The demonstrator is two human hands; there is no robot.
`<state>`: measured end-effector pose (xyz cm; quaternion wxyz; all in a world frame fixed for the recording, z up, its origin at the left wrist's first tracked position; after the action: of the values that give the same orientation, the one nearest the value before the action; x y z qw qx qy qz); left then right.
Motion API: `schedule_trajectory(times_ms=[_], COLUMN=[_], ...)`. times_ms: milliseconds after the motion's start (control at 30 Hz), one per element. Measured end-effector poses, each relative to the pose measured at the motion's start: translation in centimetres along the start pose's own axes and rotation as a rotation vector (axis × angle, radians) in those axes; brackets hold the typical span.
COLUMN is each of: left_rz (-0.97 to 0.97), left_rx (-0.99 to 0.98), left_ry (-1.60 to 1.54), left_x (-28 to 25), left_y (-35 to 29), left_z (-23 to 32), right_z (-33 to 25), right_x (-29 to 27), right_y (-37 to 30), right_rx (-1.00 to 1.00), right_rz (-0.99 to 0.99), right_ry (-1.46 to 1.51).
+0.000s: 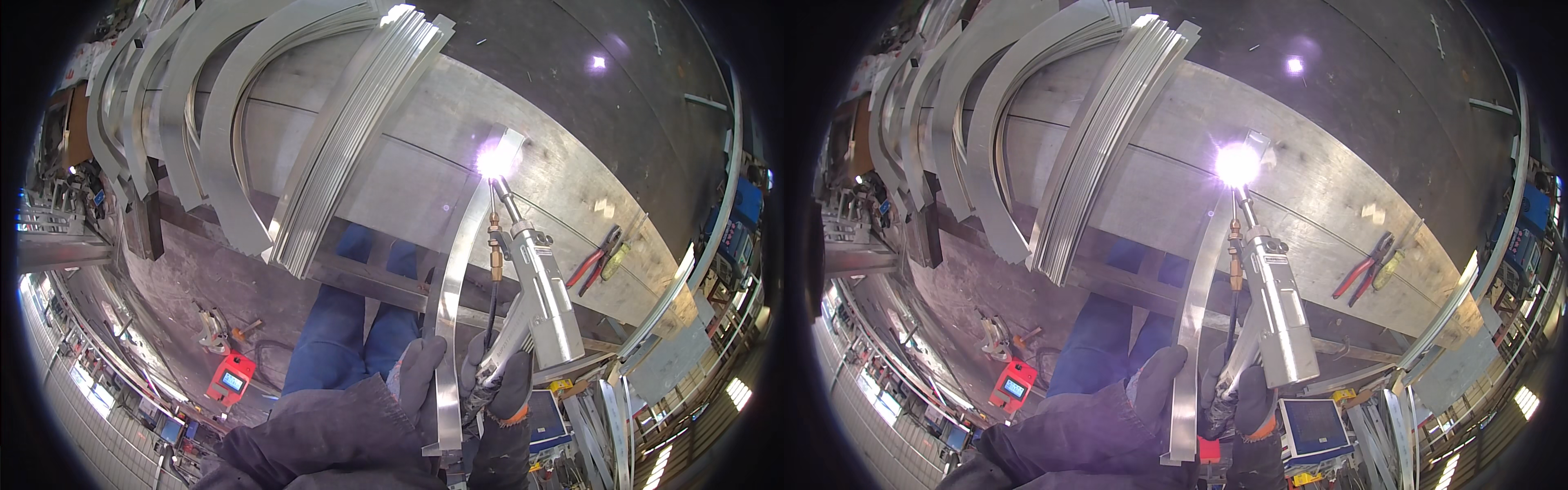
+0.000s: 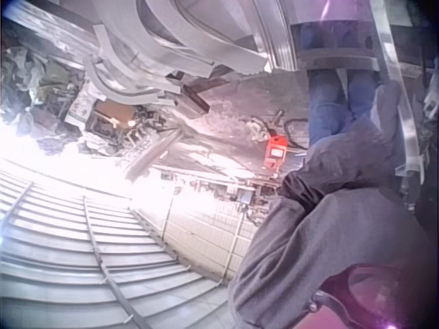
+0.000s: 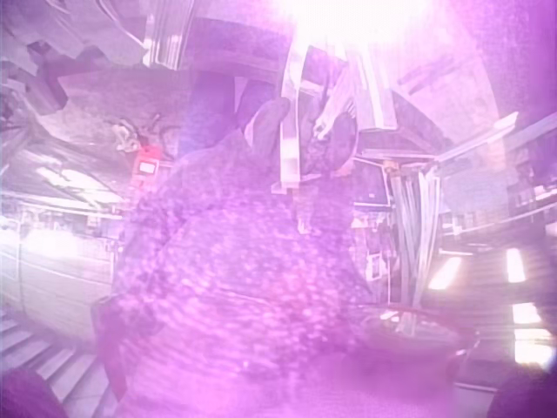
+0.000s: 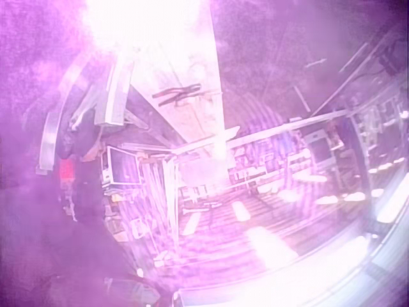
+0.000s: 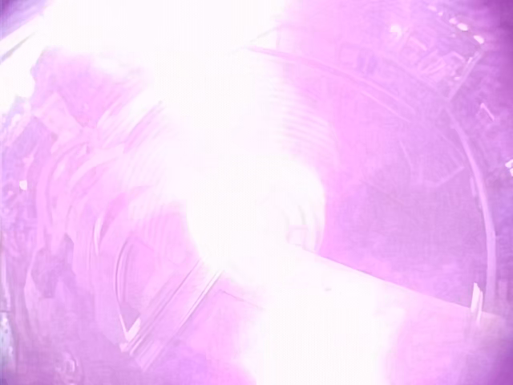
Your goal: The person welds curved metal pieces to a rectangular metal frame using a handheld welding torch. They repeatedly position the curved pieces, weld them in place, and inspect the joints. The work is performed on a metal workbench in a workshop.
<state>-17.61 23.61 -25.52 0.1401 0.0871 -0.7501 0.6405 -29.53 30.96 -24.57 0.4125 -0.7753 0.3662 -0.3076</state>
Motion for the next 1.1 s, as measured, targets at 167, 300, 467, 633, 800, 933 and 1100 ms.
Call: schedule_trajectory(times_ms=[167, 300, 467, 633, 800, 933, 1100], left_rz=[0.126, 0.088, 0.111, -0.059, -0.072, -0.056, -0.044], left_rx=[0.098, 0.104, 0.112, -0.034, -0.013, -0.012, 0.131], left_ry=[0.145, 0.169, 0.121, -0.033, 0.093, 0.104, 0.23], left_x=[0.5, 0.6, -0.2, 0.4, 0.3, 0.7, 0.3], left_y=[-1.5, -1.9, -0.5, 0.0, 1.3, 4.4, 8.0], left_z=[1.7, 2.0, 0.8, 0.0, 2.0, 3.0, 4.2], right_z=[0.8, 0.9, 1.8, 3.0, -0.5, -3.0, -3.0], right_x=[-0.9, -1.0, -1.4, -3.4, -0.6, 0.9, 1.5], right_y=[-0.2, -0.5, -0.9, -1.9, -2.7, -2.8, -2.0], right_rx=[0.005, 0.008, 0.054, 0.098, 0.13, 0.019, 0.05], right_rz=[0.035, 0.038, -0.096, 0.116, -0.122, -0.016, -0.034], right_ry=[-0.01, 0.003, 0.072, 0.054, 0.232, 0.205, 0.186])
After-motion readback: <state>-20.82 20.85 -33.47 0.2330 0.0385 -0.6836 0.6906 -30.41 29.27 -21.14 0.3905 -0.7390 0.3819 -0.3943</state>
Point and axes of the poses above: each hand's wrist, its own y-axis towards the middle knuckle, its own x-axis out of the palm, z = x × y, the point moved 7 cm from there along y, towards the middle knuckle, and after that the axes turned 1 degree about x, right-handed, at the moved point
